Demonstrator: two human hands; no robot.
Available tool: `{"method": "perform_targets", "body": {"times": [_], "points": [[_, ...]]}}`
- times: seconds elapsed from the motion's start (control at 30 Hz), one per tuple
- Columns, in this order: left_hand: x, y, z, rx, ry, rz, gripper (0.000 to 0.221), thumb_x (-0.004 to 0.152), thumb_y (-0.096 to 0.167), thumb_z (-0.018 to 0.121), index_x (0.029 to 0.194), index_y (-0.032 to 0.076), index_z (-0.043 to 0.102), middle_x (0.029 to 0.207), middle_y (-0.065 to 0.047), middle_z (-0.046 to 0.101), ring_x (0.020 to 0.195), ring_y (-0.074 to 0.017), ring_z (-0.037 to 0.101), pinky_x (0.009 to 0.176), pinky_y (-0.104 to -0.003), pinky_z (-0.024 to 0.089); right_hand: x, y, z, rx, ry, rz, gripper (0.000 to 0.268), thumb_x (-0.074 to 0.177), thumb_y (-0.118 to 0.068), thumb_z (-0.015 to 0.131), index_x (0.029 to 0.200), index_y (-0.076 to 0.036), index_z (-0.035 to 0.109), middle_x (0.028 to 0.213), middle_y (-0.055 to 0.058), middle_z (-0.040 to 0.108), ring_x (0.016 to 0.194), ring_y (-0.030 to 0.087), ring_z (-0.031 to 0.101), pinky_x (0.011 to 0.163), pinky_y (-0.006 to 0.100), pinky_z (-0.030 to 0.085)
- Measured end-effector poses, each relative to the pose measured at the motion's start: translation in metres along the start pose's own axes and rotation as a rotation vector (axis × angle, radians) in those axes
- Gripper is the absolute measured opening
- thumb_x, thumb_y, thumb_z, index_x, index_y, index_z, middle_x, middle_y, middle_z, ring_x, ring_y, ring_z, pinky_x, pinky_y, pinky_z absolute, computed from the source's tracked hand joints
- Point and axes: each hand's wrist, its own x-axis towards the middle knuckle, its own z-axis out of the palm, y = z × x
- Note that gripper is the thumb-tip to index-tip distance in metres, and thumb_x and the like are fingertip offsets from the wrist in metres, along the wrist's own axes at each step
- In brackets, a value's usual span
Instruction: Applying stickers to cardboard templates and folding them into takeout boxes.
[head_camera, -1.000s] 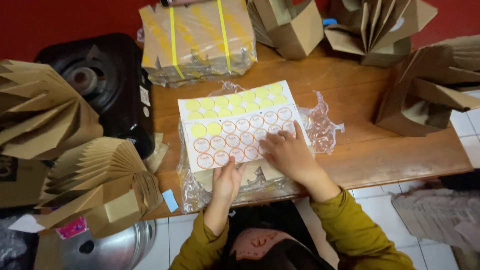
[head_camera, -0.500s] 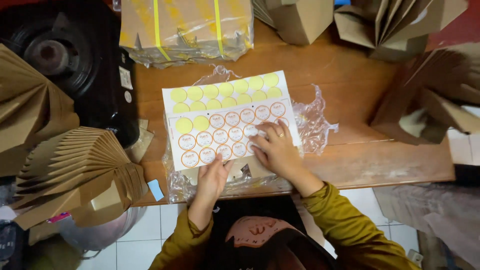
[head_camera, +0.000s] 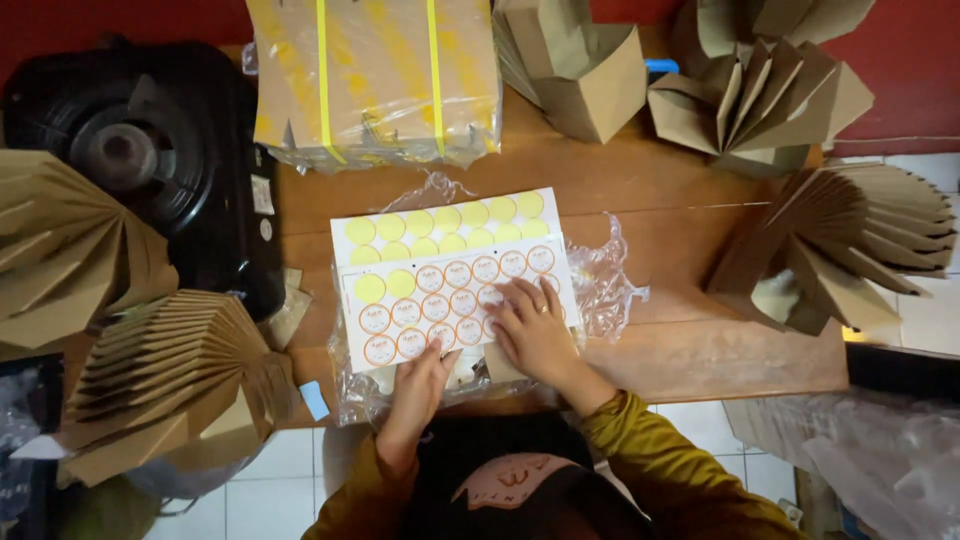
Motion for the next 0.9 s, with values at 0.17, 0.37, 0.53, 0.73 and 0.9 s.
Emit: {"method": "perform_targets", "body": {"times": [0.17, 0.37, 0.53, 0.73, 0.9], "points": [[-0.03, 0.044, 0.068, -0.025, -0.006, 0.005, 0.049, 0.097, -0.007, 0.052, 0.145, 0.0, 0.048, 0.138, -0.018, 0.057, 0.13, -0.0354, 0.052, 0.113, -0.068, 0.037, -0.006, 0.001, 0.006, 0.01, -0.029, 0.021, 0.026, 0.096, -0.032, 0.062, 0.12, -0.022, 0.063, 0.136, 0.007, 0.053, 0.136, 0.033, 0.043, 0.113, 0.059, 0.029], [-0.057, 0.088, 0.125, -0.028, -0.052, 0.033, 0.045, 0.098, -0.006, 0.051, 0.143, 0.001, 0.052, 0.139, -0.016, 0.059, 0.131, -0.034, 0.053, 0.113, -0.066, 0.037, -0.009, -0.006, 0.008, -0.041, 0.004, 0.026, 0.027, 0.095, -0.032, 0.063, 0.121, -0.024, 0.064, 0.136, 0.006, 0.054, 0.136, 0.032, 0.045, 0.114, 0.058, 0.03], [-0.015, 0.029, 0.053, -0.029, -0.114, 0.034, 0.052, 0.1, -0.007, 0.048, 0.15, 0.003, 0.044, 0.147, -0.015, 0.053, 0.135, -0.0338, 0.048, 0.114, -0.066, 0.035, -0.014, -0.011, 0.006, -0.063, 0.012, 0.029, 0.026, 0.095, -0.032, 0.062, 0.12, -0.026, 0.064, 0.134, 0.004, 0.055, 0.135, 0.03, 0.046, 0.114, 0.056, 0.03], [-0.04, 0.065, 0.098, -0.041, -0.173, 0.065, 0.054, 0.101, -0.005, 0.047, 0.153, 0.008, 0.04, 0.15, -0.012, 0.051, 0.137, -0.0345, 0.047, 0.115, -0.066, 0.034, -0.014, -0.01, 0.009, -0.053, 0.028, 0.023, 0.025, 0.096, -0.032, 0.061, 0.12, -0.025, 0.064, 0.135, 0.003, 0.055, 0.135, 0.03, 0.046, 0.114, 0.056, 0.03], [-0.025, 0.046, 0.076, -0.022, -0.189, 0.054, 0.056, 0.102, -0.005, 0.045, 0.155, 0.012, 0.039, 0.152, -0.009, 0.049, 0.138, -0.0332, 0.047, 0.116, -0.063, 0.034, -0.015, -0.01, 0.01, -0.043, 0.02, 0.026, 0.025, 0.096, -0.032, 0.061, 0.12, -0.025, 0.064, 0.135, 0.003, 0.055, 0.135, 0.03, 0.045, 0.114, 0.056, 0.03]]}}
